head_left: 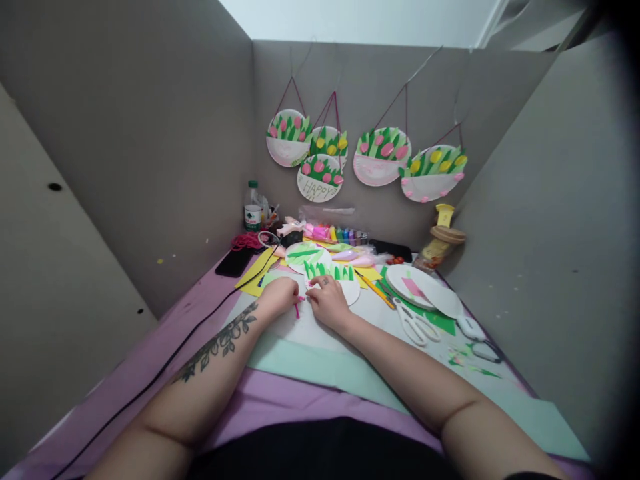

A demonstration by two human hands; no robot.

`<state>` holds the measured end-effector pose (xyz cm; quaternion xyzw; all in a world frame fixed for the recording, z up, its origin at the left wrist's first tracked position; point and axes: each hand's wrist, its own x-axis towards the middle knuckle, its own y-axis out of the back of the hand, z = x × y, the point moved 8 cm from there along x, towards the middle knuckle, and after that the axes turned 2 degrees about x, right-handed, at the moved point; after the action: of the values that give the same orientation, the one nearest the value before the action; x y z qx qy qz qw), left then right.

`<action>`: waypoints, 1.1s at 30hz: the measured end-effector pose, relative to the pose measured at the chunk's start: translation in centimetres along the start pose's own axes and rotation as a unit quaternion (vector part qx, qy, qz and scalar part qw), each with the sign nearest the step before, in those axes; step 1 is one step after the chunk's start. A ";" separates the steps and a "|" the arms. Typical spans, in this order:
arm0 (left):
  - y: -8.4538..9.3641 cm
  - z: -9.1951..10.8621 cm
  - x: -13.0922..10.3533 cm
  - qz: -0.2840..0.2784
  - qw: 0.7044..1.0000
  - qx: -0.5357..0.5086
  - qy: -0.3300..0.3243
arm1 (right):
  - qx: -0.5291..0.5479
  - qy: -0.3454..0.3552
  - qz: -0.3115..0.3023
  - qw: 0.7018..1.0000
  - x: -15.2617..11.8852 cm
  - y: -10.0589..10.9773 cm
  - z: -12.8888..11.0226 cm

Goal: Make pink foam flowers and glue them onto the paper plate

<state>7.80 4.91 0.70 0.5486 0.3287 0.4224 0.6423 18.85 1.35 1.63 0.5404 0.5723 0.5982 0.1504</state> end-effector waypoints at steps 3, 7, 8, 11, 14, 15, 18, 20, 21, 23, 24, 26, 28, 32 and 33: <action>0.0 0.1 -0.1 0.003 1.000 0.003 0.002 | -0.014 0.008 -0.012 1.000 -0.1 -0.2 -0.4; 0.0 0.3 -0.1 0.002 1.000 0.008 0.000 | -0.019 0.007 -0.019 1.000 -0.2 -0.5 -0.5; 0.0 0.3 -0.1 0.001 1.000 0.009 0.001 | -0.018 0.005 -0.020 1.000 -0.2 -0.6 -0.5; 0.0 0.4 -0.2 -0.001 1.000 0.012 0.002 | -0.011 0.002 -0.022 1.000 -0.2 -0.6 -0.5; 0.1 0.5 -0.2 -0.002 1.000 0.015 0.003 | -0.003 0.002 -0.021 1.000 -0.3 -0.6 -0.6; 0.1 0.6 -0.2 -0.002 1.000 0.016 0.003 | -0.001 0.001 -0.022 1.000 -0.3 -0.6 -0.6; 0.1 0.6 -0.2 -0.001 1.000 0.017 0.002 | 0.000 -0.006 -0.023 1.000 -0.2 -0.5 -0.5; 0.1 0.6 -0.1 -0.002 1.000 0.017 0.002 | -0.003 -0.010 -0.022 1.000 -0.2 -0.4 -0.5; 0.1 0.6 -0.1 -0.002 1.000 0.017 0.002 | -0.004 -0.008 -0.022 1.000 -0.2 -0.4 -0.5; 0.1 0.6 -0.1 -0.001 1.000 0.016 0.004 | -0.003 -0.003 -0.024 1.000 -0.2 -0.4 -0.6; 0.0 0.6 -0.1 0.000 1.000 0.015 0.005 | -0.002 -0.001 -0.026 1.000 -0.2 -0.5 -0.7; -0.1 0.6 -0.1 0.002 1.000 0.014 0.006 | -0.002 0.001 -0.029 1.000 -0.2 -0.5 -0.7; -0.2 0.4 0.0 0.002 1.000 0.011 0.006 | -0.006 0.000 -0.029 1.000 -0.2 -0.5 -0.7; 0.0 -0.3 0.2 0.003 1.000 0.002 0.001 | -0.004 -0.010 -0.013 1.000 -0.1 -0.2 -0.3; 0.0 -0.4 0.3 0.005 1.000 0.000 0.000 | -0.003 -0.012 -0.012 1.000 -0.1 -0.2 -0.2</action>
<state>7.52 5.36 0.66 0.5500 0.3260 0.4252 0.6406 18.63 1.23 1.47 0.5406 0.5748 0.5914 0.1659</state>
